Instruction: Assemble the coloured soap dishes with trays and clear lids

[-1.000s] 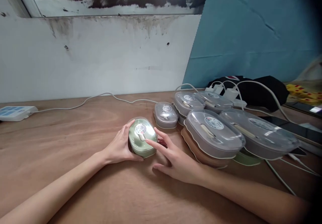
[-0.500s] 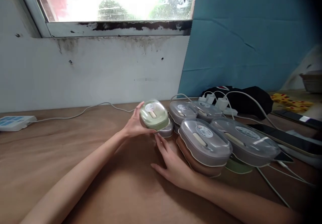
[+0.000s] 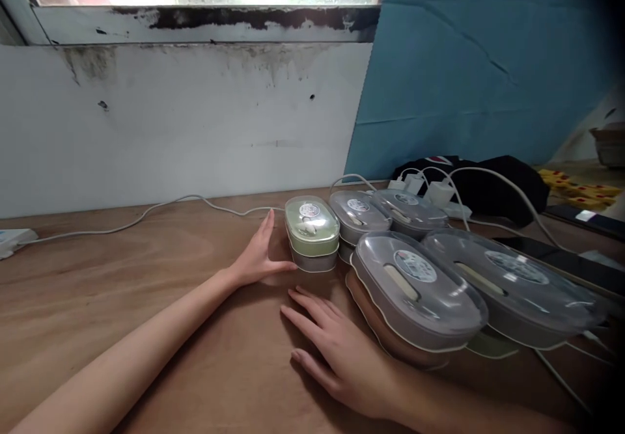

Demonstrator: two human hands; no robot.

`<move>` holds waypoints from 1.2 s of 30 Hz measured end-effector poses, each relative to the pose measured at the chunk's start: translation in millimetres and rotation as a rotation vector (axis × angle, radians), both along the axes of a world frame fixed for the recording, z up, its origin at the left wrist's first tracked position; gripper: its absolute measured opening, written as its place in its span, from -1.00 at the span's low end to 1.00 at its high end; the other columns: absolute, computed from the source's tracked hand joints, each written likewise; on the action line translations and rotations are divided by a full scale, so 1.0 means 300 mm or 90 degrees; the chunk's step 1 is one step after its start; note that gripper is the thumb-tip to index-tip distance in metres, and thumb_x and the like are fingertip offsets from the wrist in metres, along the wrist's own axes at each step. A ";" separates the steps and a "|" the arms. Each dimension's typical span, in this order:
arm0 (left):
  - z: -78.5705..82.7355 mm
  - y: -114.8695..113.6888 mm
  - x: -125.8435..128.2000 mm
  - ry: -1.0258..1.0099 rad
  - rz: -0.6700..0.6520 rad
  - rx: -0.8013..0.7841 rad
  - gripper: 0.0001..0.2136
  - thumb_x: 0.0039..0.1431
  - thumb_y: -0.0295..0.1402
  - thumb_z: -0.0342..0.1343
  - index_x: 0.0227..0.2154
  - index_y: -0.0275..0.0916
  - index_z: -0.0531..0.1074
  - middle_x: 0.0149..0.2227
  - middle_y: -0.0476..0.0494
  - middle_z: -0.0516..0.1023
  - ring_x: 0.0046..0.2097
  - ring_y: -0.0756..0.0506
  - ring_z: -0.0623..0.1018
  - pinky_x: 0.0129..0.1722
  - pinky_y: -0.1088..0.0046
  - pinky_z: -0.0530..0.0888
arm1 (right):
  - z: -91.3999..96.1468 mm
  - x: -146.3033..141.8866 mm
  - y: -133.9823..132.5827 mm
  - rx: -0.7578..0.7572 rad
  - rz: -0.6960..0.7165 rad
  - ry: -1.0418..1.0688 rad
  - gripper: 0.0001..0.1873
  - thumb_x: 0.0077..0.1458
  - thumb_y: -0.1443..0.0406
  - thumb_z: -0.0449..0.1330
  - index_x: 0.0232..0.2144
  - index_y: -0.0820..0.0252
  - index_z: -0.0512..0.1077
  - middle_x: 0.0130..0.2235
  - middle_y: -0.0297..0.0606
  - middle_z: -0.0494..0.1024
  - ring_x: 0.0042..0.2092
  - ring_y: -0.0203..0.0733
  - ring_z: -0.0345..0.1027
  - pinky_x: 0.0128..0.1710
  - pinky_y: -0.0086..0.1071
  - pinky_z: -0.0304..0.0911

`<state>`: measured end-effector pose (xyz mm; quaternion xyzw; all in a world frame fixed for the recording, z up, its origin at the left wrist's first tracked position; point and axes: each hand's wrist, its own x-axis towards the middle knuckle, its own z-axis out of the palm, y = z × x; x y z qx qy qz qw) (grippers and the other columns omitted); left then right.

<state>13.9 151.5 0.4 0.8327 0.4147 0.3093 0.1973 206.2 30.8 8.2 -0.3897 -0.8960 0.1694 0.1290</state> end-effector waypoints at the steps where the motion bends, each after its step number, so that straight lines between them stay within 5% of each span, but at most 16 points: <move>1: -0.009 -0.041 -0.027 0.027 0.021 -0.005 -0.03 0.02 -0.06 0.15 0.25 -0.26 -0.42 0.30 -0.36 -0.38 0.29 -0.26 -0.26 0.21 0.06 -0.12 | 0.002 0.001 0.002 0.007 0.013 -0.007 -0.47 0.11 0.24 0.03 0.13 0.26 0.20 0.21 0.00 0.14 0.23 0.08 -0.04 0.15 0.00 0.01; 5: -0.020 -0.247 -0.137 0.170 0.041 -0.059 -0.44 0.20 -0.08 -0.07 0.19 -0.25 0.07 0.27 -0.34 -0.06 0.27 -0.31 -0.06 0.19 -0.04 -0.12 | -0.001 0.001 0.009 0.035 0.024 -0.028 -0.48 0.14 0.24 -0.01 0.14 0.27 0.19 0.22 0.01 0.13 0.23 0.06 -0.06 0.14 -0.01 0.02; 9: 0.002 -0.434 -0.179 0.367 -0.007 -0.032 -0.52 0.30 -0.16 -0.25 0.23 -0.17 -0.06 0.29 -0.22 -0.17 0.29 -0.19 -0.13 0.21 0.04 -0.10 | -0.007 -0.004 0.012 0.047 0.061 -0.037 -0.48 0.17 0.22 -0.02 0.16 0.24 0.16 0.23 -0.04 0.10 0.25 0.04 -0.11 0.15 0.00 -0.01; 12: 0.020 -0.497 -0.174 0.392 -0.052 -0.026 -0.51 0.30 -0.18 -0.24 0.24 -0.13 -0.11 0.29 -0.20 -0.21 0.29 -0.17 -0.17 0.21 0.05 -0.08 | -0.003 -0.006 0.014 0.038 0.126 -0.041 -0.48 0.17 0.20 0.00 0.18 0.13 0.13 0.25 -0.13 0.08 0.26 0.00 -0.15 0.17 0.00 -0.06; 36: 0.039 -0.458 -0.193 0.385 -0.096 -0.011 -0.53 0.28 -0.24 -0.14 0.22 -0.10 -0.02 0.29 -0.17 -0.15 0.29 -0.20 -0.08 0.20 0.07 0.00 | 0.008 0.007 0.026 0.038 0.169 -0.075 -0.48 0.21 0.20 -0.04 0.20 0.13 0.07 0.26 -0.14 0.03 0.27 -0.03 -0.18 0.19 -0.04 -0.10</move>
